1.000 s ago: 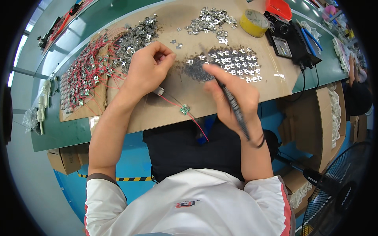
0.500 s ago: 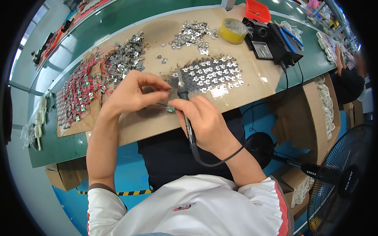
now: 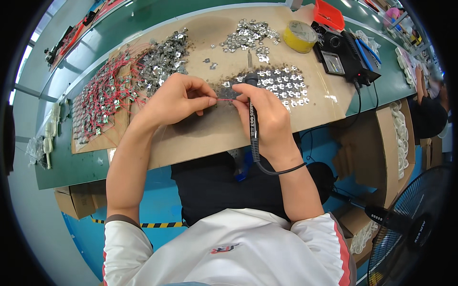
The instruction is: Soldering electronic components onto circuit boards at an assembly line.
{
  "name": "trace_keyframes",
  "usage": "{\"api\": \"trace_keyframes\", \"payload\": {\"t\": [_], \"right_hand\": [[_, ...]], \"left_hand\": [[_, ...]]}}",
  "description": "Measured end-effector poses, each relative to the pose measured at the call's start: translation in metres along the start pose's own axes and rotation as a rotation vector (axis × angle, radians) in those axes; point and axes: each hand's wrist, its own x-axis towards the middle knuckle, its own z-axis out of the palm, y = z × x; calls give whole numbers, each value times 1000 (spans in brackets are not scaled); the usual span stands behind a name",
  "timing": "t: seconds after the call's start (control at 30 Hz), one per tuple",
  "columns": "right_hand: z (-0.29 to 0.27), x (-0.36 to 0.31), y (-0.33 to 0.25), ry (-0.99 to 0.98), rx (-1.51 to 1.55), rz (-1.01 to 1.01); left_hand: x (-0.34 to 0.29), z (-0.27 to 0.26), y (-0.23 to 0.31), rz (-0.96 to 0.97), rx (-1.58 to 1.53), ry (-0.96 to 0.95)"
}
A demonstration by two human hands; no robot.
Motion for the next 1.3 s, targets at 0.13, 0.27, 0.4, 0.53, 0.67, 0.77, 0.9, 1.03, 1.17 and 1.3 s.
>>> {"api": "trace_keyframes", "payload": {"t": [0.13, 0.27, 0.4, 0.53, 0.67, 0.77, 0.9, 1.03, 1.17, 1.3], "right_hand": [[6, -4, -7, 5, -23, -86], [10, -7, -20, -177, 55, -182], [3, -6, -6, -31, 107, -41], [-22, -10, 12, -67, 310, 180], [-17, -11, 9, -24, 243, 177], [-12, -12, 15, 14, 267, 167], [-13, -7, 12, -22, 153, 140], [-13, -4, 10, 0, 153, 137], [-14, -2, 11, -9, 129, 80], [-14, -2, 10, -2, 139, 87]], "left_hand": [[5, 2, -3, -64, -25, 133], [10, 10, -21, 89, 133, 347], [12, 19, -22, 200, 314, 454], [14, 20, -23, 251, 445, 487], [14, 22, -24, 319, 582, 520], [13, 22, -22, 283, 584, 494], [15, 24, -24, 284, 572, 498], [15, 25, -25, 302, 611, 518], [16, 25, -25, 307, 623, 522], [17, 25, -26, 313, 627, 523]]}}
